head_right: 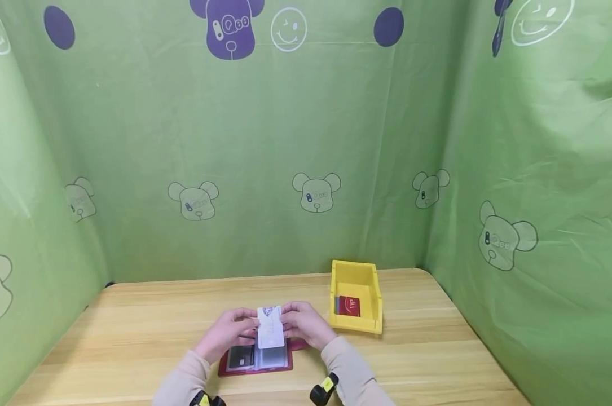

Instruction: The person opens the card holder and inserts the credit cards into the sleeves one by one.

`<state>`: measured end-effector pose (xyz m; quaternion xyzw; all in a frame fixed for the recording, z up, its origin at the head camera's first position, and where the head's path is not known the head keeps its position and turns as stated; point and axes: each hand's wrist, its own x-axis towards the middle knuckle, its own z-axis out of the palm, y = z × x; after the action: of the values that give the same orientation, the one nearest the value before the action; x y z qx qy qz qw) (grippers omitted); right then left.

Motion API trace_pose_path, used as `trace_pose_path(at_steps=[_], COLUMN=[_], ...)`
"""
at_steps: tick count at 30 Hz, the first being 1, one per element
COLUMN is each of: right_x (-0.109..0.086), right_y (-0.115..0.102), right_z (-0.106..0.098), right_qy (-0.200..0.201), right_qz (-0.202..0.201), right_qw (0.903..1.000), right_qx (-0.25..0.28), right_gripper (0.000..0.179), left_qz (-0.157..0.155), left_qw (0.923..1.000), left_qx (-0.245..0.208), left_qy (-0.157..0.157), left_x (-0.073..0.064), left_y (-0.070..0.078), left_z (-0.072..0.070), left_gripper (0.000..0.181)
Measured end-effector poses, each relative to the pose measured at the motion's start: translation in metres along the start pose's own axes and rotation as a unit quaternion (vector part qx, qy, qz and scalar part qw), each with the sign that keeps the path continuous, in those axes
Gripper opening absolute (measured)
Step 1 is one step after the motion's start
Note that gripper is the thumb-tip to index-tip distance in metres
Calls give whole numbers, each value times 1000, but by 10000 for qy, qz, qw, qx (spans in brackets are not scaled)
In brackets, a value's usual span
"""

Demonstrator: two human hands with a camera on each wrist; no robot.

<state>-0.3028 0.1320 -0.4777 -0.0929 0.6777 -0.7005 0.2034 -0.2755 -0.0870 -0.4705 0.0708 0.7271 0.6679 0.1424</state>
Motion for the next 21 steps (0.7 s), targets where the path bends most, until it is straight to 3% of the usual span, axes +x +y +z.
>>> trace_pose_path(at_steps=[10,17,21], right_x=[-3,-3,-2], right_y=[2,-1,-1], right_z=[5,2,-4], right_qy=[-128,-300,-144], right_qz=[-8,-102,-217], right_qw=[9999,9995,9990], right_qx=[28,-50,-349], right_gripper=[23,29,36], left_qz=[-72,-83,-154], left_qw=[9985,9974,9976], left_qx=[-499,-668,-604], left_qy=[217,239,301], left_x=[4,4,4], left_y=[-8,-8,-6], left_z=[5,-3,-9], left_gripper=[36,38,42])
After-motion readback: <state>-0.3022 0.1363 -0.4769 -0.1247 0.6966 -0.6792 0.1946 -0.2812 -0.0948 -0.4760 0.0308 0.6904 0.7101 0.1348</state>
